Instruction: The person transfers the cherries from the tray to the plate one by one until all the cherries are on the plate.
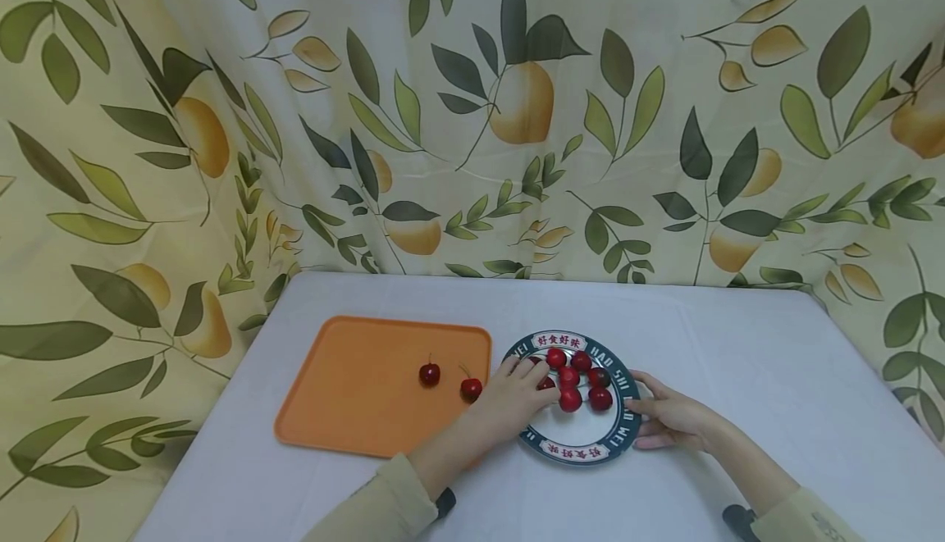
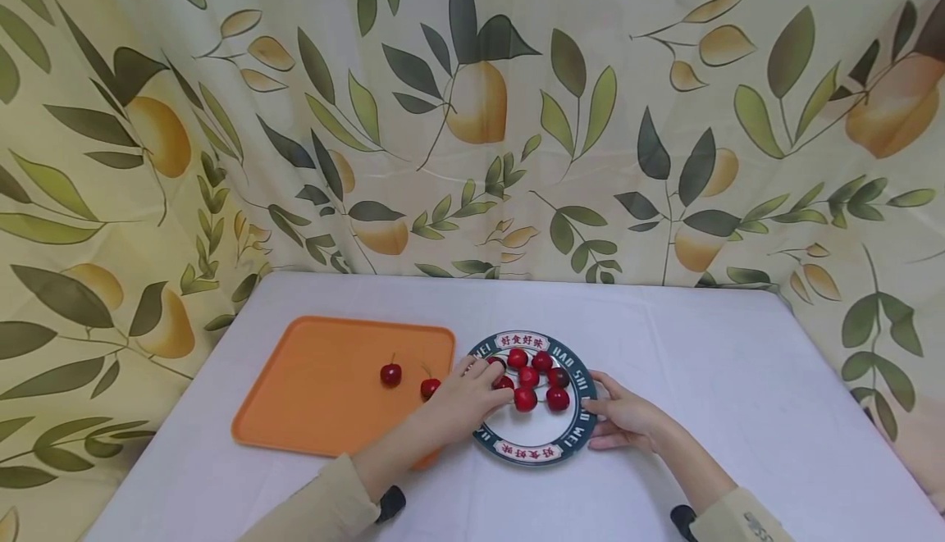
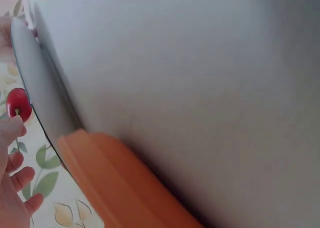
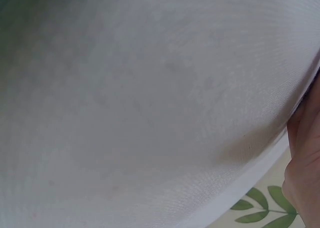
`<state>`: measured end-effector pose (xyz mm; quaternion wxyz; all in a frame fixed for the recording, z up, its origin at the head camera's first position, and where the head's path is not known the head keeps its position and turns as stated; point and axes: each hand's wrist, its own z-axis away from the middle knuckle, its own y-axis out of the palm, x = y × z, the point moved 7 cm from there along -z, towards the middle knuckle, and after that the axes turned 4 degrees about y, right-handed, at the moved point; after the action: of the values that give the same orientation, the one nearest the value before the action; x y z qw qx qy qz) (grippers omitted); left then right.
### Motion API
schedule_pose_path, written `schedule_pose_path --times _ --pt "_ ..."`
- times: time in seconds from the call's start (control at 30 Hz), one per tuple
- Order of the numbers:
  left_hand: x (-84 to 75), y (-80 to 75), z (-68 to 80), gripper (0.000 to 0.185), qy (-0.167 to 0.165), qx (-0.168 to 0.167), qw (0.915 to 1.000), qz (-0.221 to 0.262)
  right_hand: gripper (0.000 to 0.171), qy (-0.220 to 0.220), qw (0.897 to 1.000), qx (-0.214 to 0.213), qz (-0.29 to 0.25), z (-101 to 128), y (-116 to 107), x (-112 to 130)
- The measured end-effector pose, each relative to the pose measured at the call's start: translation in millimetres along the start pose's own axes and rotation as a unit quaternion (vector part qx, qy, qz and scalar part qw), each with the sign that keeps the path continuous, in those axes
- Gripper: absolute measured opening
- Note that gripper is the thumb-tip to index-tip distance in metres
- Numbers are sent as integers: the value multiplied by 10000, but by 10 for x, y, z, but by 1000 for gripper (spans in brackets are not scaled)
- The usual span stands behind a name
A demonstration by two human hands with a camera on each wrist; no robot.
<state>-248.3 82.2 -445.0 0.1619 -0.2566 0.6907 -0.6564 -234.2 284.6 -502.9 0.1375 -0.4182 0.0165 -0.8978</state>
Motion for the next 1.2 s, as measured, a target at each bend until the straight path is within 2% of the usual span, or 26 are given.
schedule_pose_path --times 0.2,0.33,0.53,0.83,1.2 --pt "-38 25 -27 29 -62 47 9998 -159 65 68 9999 -105 1 -8 -1 0" --pt "-42 39 -36 28 -116 62 9996 -264 67 27 10000 -22 21 0 5 2" --pt "-48 101 -53 31 -136 211 9995 -176 66 51 10000 -37 -16 0 5 3" --pt "-39 151 -35 34 -248 374 9985 -308 67 28 10000 -24 11 -4 -2 3" --pt "-3 162 -37 33 -457 265 9981 -326 68 -29 10000 61 15 -3 6 13"
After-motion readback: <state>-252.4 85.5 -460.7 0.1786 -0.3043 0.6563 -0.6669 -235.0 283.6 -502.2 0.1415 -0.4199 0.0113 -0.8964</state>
